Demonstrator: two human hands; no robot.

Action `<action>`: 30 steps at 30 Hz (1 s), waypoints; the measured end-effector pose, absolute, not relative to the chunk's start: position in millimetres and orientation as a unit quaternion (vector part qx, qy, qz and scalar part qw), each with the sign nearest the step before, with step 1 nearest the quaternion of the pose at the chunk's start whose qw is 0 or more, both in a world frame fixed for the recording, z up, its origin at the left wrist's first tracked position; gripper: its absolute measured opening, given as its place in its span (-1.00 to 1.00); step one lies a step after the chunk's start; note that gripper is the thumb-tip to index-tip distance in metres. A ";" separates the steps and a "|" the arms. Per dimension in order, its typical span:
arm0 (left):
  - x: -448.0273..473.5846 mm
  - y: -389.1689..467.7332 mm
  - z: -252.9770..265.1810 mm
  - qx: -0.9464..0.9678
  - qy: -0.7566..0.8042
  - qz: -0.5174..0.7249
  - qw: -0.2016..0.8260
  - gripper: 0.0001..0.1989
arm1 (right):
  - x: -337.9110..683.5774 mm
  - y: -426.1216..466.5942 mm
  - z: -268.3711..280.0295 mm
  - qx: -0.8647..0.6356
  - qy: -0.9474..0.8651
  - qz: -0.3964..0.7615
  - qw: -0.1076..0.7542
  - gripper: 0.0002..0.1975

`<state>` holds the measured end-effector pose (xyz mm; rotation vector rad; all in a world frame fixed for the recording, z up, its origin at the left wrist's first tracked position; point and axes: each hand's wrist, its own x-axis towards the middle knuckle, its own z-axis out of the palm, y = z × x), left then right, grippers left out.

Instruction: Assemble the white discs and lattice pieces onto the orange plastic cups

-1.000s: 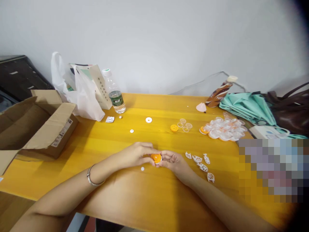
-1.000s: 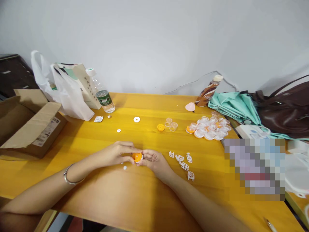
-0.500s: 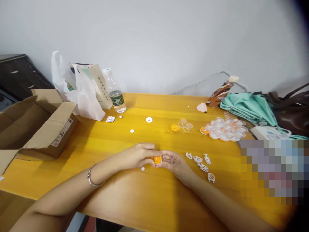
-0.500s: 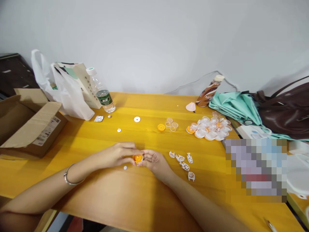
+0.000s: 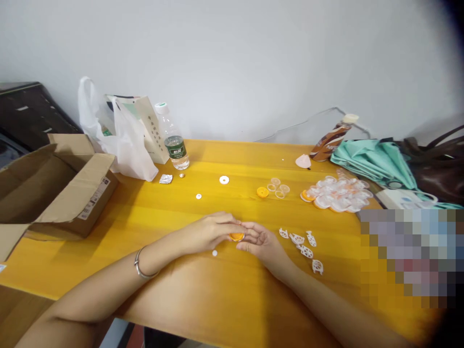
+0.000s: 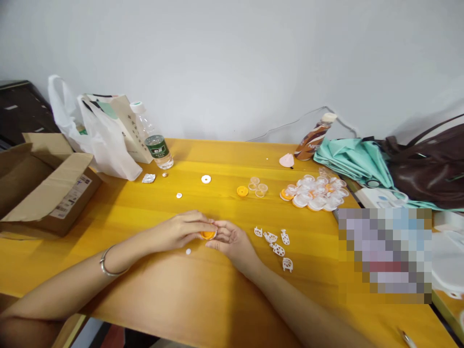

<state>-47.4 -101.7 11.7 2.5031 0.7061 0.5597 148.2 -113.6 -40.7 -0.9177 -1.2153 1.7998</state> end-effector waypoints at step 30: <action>-45.5 -104.7 19.2 0.850 0.340 0.303 0.263 -0.65 | 149.1 -112.5 -36.9 -0.384 -0.532 0.600 0.458 -0.67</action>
